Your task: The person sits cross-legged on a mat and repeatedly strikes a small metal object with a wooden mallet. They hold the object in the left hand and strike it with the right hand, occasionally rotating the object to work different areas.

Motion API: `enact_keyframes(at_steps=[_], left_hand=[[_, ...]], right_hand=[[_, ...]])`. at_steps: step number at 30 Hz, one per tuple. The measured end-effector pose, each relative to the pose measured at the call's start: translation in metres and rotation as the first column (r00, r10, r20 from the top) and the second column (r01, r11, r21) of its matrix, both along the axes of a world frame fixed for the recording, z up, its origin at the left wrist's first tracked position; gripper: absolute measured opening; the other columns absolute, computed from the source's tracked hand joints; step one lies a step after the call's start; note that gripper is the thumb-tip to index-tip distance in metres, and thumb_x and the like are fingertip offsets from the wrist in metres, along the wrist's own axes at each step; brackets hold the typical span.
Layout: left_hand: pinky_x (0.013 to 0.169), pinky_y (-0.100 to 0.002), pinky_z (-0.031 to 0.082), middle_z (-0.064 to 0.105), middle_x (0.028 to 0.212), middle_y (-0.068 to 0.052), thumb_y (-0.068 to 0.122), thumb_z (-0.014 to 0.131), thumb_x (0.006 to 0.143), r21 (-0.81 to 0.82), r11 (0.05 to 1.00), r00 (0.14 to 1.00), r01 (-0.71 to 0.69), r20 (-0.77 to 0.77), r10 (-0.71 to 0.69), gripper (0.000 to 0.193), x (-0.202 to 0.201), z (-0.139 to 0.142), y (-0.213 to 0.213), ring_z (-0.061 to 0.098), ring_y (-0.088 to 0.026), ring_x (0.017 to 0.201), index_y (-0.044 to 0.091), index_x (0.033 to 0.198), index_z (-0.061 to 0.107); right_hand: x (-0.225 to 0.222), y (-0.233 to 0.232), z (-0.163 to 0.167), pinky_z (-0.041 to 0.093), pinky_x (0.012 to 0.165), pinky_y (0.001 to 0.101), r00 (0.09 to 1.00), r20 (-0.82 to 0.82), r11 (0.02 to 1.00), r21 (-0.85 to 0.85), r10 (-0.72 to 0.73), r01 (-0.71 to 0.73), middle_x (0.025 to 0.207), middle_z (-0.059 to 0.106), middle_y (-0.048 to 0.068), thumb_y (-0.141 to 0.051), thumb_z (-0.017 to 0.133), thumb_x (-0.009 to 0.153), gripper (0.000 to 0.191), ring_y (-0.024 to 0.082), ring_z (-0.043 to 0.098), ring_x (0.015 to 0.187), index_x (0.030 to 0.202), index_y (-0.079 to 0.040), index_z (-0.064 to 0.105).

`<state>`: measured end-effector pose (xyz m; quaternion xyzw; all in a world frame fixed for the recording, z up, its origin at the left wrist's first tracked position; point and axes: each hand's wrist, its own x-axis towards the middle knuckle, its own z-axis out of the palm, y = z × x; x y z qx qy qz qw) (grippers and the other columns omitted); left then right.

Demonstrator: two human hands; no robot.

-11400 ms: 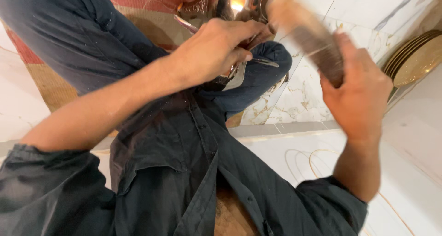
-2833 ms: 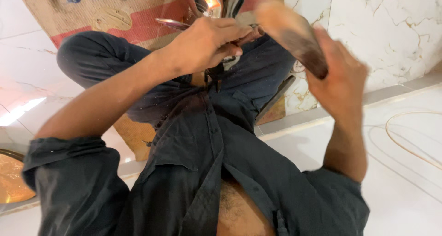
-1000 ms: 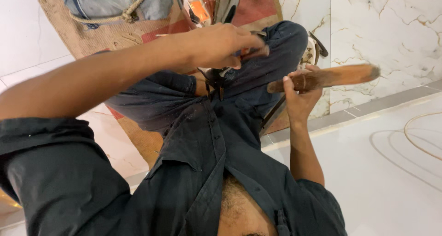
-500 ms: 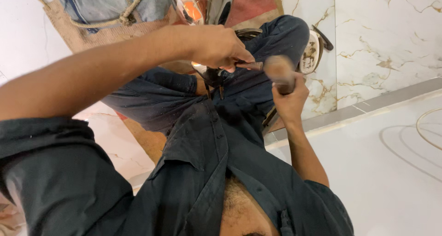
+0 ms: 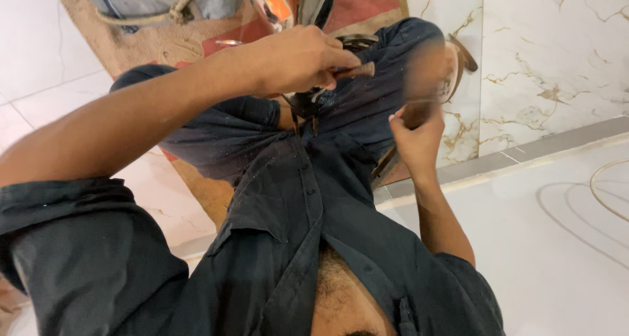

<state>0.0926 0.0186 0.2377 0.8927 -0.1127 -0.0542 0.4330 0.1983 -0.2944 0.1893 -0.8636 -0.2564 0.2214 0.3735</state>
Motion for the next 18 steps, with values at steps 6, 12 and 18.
enact_keyframes(at_steps=[6, 12, 18], left_hand=[[0.077, -0.050, 0.052, 0.068, 0.097, -0.016, 0.008, 0.075, 0.091, -0.072, 0.992, 0.993, -0.104, 0.048, 0.108, 0.036, -0.009, -0.003, -0.009, 0.069, -0.038, 0.091, 0.002, 0.125, 0.065], [0.081, -0.030, 0.063, 0.074, 0.107, -0.004, 0.001, 0.072, 0.109, -0.316, 0.704, 0.735, -0.635, 0.033, 0.677, 0.022, -0.041, 0.001, -0.025, 0.077, -0.017, 0.097, 0.007, 0.125, 0.058], [0.078, -0.025, 0.061, 0.070, 0.103, -0.007, 0.003, 0.078, 0.104, -0.350, 0.288, 0.339, -0.891, -0.094, 0.936, 0.040, -0.060, -0.014, -0.089, 0.072, -0.012, 0.092, 0.004, 0.133, 0.050]], right_hand=[[0.019, -0.001, 0.016, 0.056, 0.078, 0.0391, 0.998, -0.024, 0.994, -0.093, 0.060, -0.062, 0.094, 0.072, 0.018, 0.001, 0.078, 0.088, 0.027, 0.031, 0.071, 0.085, 0.112, -0.003, 0.066], [0.028, 0.010, 0.033, 0.057, 0.078, 0.0402, 0.994, -0.043, 0.984, -0.145, 0.100, -0.106, 0.093, 0.073, 0.016, -0.002, 0.078, 0.084, 0.046, 0.033, 0.074, 0.086, 0.125, -0.004, 0.058], [0.050, 0.034, 0.062, 0.058, 0.089, 0.0433, 0.955, 0.034, 0.955, -0.037, 0.295, -0.293, 0.115, 0.071, 0.021, -0.003, 0.081, 0.089, 0.067, 0.037, 0.073, 0.106, 0.144, -0.006, 0.043]])
